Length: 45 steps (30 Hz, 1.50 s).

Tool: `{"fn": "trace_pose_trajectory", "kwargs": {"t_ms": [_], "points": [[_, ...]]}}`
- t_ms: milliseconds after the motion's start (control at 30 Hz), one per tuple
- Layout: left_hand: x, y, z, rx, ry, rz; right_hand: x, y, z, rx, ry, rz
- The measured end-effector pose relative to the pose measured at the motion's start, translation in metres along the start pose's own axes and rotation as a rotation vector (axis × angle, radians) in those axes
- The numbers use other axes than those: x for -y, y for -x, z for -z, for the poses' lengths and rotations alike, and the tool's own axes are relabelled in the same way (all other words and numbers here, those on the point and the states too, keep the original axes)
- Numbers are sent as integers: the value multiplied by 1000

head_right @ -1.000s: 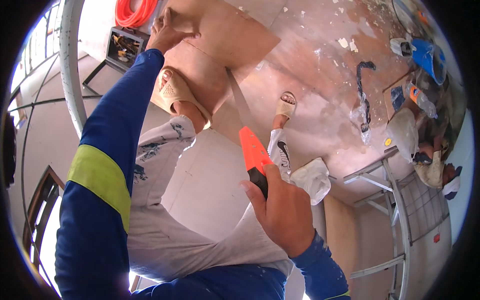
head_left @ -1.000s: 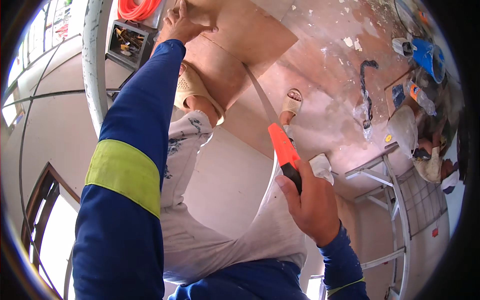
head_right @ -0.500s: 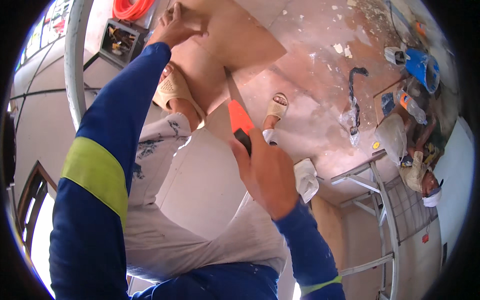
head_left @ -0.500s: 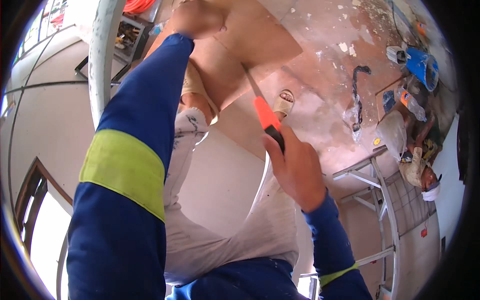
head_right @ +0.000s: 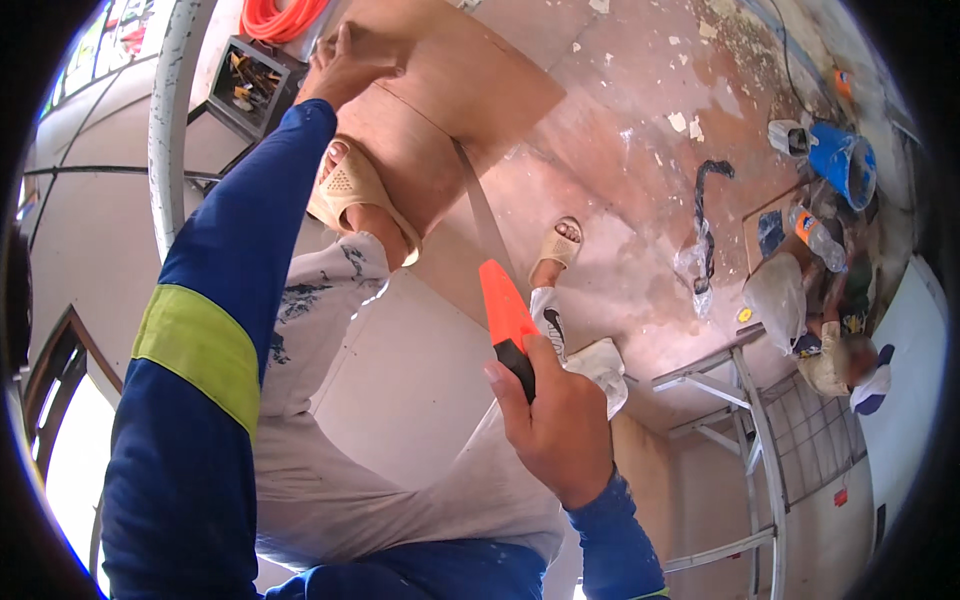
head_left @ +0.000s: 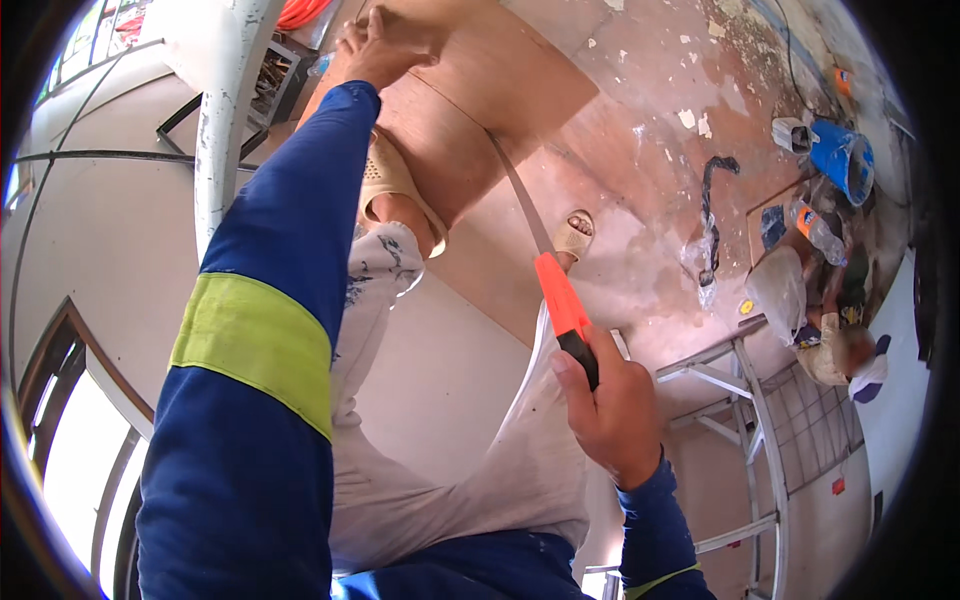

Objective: The person saws a piece of wood with a hand saw, picks up the wood, and climbs a metal ladder.

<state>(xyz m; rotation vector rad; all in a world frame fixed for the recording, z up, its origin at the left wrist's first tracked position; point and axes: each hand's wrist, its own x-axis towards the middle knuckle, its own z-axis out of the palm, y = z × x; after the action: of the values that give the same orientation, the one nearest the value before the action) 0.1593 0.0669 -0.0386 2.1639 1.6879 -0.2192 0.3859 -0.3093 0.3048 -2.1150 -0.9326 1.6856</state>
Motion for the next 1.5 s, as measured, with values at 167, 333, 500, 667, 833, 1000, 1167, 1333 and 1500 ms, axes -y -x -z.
{"fn": "trace_pose_trajectory", "kwargs": {"t_ms": [167,333,500,667,833,1000,1167,1333,1500], "points": [[3,16,-8,5,-22,-106,-3,1,0,-29,54,11],[11,22,19,18,109,158,-11,1,-7,-54,124,92],[4,13,13,25,88,86,-12,3,2,-40,38,39],[16,8,36,122,234,14,-3,3,0,9,12,-20],[10,22,15,-71,314,-58,-3,3,-1,-24,26,-20],[-9,12,-11,198,-188,-25,9,22,7,3,73,-44],[-4,19,-3,98,-60,87,35,49,26,70,59,-98],[-30,25,1,82,13,84,-3,-61,-26,-89,97,-2],[16,14,-5,125,-167,79,-14,-75,-37,-17,116,76]]}}
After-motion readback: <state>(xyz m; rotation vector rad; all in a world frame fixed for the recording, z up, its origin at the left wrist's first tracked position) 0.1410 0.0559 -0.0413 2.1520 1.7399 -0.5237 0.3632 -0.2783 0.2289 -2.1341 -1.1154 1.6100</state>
